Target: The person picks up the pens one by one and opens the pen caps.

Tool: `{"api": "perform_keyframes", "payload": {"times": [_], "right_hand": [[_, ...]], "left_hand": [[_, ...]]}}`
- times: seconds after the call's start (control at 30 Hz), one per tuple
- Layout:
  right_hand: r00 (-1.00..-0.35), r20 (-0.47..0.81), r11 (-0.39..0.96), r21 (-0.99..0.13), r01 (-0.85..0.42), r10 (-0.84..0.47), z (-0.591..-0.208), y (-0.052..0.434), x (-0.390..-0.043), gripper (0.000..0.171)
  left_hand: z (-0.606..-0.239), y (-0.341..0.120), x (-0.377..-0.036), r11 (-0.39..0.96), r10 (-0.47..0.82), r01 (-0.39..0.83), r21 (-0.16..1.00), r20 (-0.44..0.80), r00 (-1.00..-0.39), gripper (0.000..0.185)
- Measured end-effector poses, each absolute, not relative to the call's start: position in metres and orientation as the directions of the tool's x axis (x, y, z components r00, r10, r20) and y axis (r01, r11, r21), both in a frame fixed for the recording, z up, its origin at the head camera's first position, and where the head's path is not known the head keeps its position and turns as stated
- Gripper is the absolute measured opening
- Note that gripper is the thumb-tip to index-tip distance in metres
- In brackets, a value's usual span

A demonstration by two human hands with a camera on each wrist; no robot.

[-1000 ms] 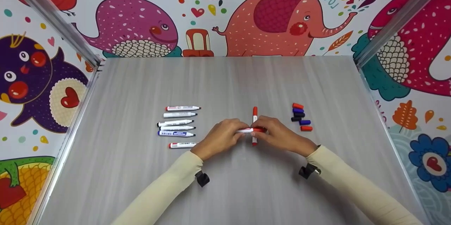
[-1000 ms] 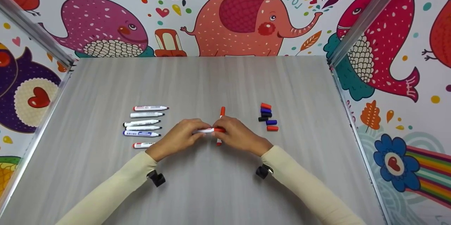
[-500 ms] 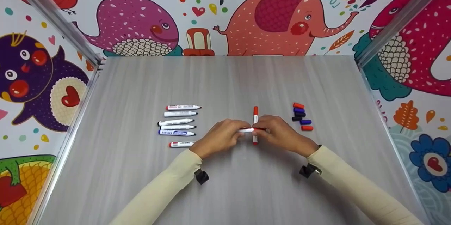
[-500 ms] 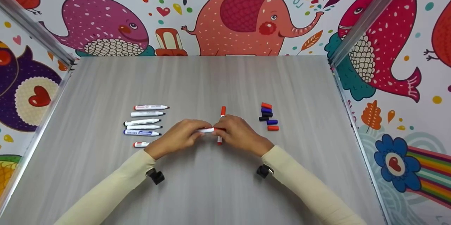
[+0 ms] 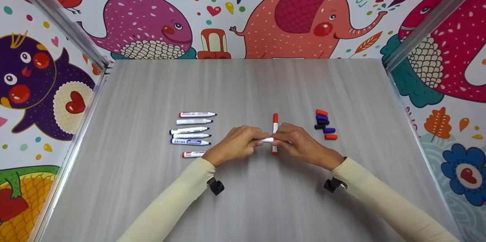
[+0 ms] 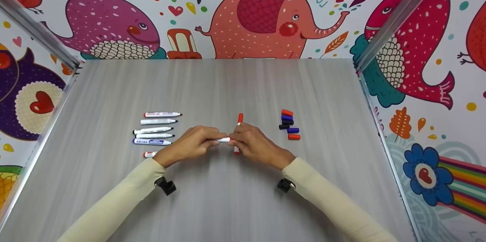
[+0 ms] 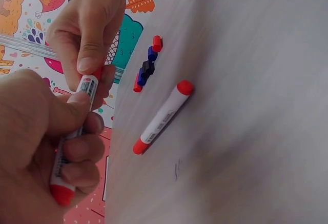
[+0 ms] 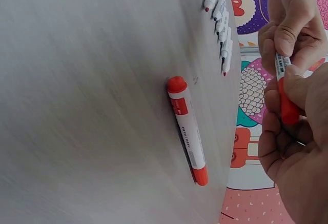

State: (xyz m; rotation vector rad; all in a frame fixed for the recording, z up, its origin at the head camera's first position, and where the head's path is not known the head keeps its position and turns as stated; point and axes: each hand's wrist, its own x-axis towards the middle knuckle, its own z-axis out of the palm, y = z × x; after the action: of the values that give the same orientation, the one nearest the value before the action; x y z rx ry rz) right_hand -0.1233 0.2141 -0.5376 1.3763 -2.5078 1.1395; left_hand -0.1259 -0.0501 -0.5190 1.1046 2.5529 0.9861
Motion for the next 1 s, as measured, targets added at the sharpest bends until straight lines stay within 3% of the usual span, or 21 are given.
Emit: {"api": "perform_keyframes", "payload": {"times": [0.5,0.8,1.0], "right_hand": [[-0.488,0.491,0.260,-0.462,-0.848,-0.722,-0.538,0.213,-0.129,0.026],[-0.422,0.487,0.226,-0.410,-0.883,-0.764,-0.541,0.210,-0.122,0.012],[-0.407,0.481,0.226,-0.391,-0.892,-0.776,-0.539,0.211,-0.118,0.016]], "left_hand": [[-0.517,-0.055,-0.134,0.444,0.740,0.571,0.690,0.077,-0.668,0.032],[-0.515,-0.061,-0.129,0.430,0.750,0.516,0.741,0.025,-0.660,0.031],[-0.511,-0.062,-0.126,0.429,0.750,0.503,0.751,0.015,-0.661,0.037]]}}
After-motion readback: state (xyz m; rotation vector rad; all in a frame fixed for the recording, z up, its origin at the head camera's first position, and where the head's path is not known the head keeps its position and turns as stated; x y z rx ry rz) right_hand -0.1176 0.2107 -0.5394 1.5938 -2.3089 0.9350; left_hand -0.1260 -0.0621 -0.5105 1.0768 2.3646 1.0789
